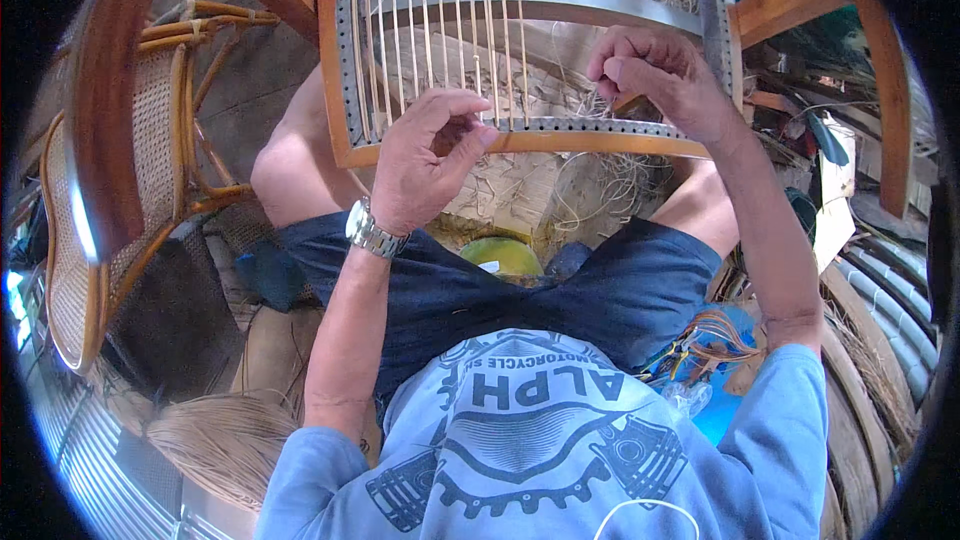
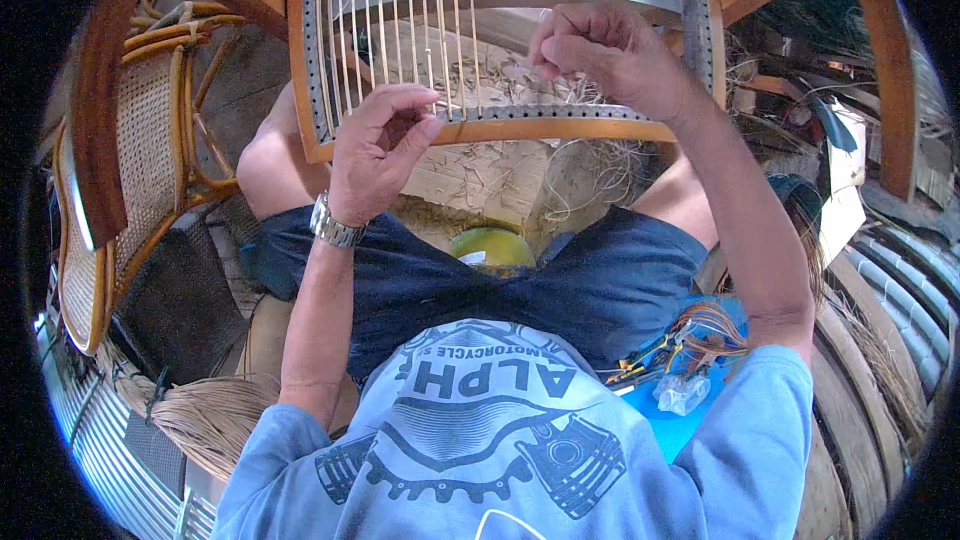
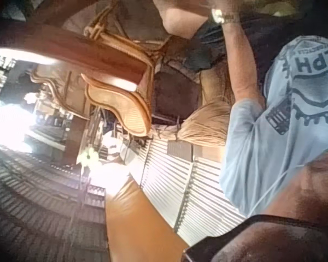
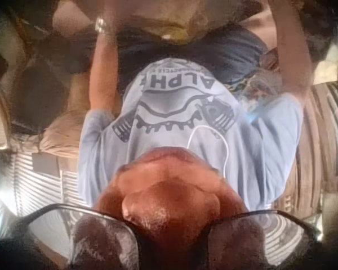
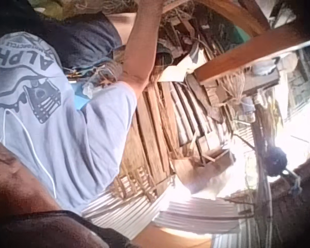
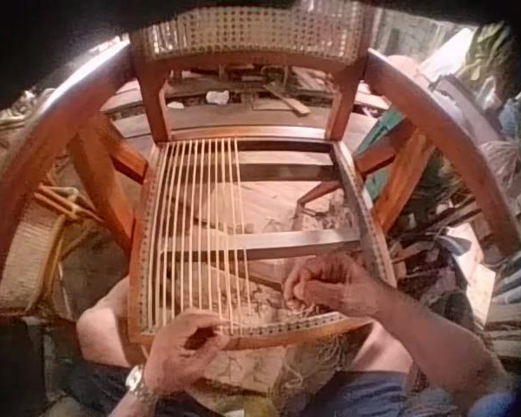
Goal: Weaving a cane or rattan seat onto a wooden chair frame using strips of material.
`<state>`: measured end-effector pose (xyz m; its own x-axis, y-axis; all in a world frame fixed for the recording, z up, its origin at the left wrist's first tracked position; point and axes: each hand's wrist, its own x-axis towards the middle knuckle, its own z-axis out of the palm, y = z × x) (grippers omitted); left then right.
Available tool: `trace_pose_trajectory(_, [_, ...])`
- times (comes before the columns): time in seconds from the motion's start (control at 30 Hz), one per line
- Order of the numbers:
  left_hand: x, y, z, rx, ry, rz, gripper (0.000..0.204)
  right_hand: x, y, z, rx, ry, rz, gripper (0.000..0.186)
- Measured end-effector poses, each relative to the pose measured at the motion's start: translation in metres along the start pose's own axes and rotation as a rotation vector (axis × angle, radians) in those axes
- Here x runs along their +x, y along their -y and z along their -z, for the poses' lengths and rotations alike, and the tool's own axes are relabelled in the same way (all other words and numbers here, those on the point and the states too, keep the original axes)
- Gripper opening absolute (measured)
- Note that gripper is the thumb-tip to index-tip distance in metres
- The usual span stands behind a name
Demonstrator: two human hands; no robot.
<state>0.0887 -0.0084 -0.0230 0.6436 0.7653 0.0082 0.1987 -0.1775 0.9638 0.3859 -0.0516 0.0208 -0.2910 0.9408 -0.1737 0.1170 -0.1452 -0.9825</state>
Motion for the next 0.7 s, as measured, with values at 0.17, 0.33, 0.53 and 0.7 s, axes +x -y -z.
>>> trace_pose_trajectory(0.17, [0.003,0.002,-0.001,-0.014,0.008,0.005,0.022,0.021,-0.043,0.026,-0.035,0.101,-0.329,0.023])
trace_pose_trajectory(0.33, [0.004,0.001,-0.001,-0.101,0.012,0.062,0.022,0.049,-0.076,0.024,-0.261,0.379,-0.399,0.022])
trace_pose_trajectory(0.53, [0.005,0.004,-0.004,-0.137,-0.043,0.075,0.024,0.079,-0.104,0.003,-0.018,0.716,-0.468,0.031])
trace_pose_trajectory(0.7, [0.005,0.004,-0.004,-0.139,-0.047,0.058,0.025,0.078,-0.118,-0.006,0.313,0.788,-0.570,0.028])
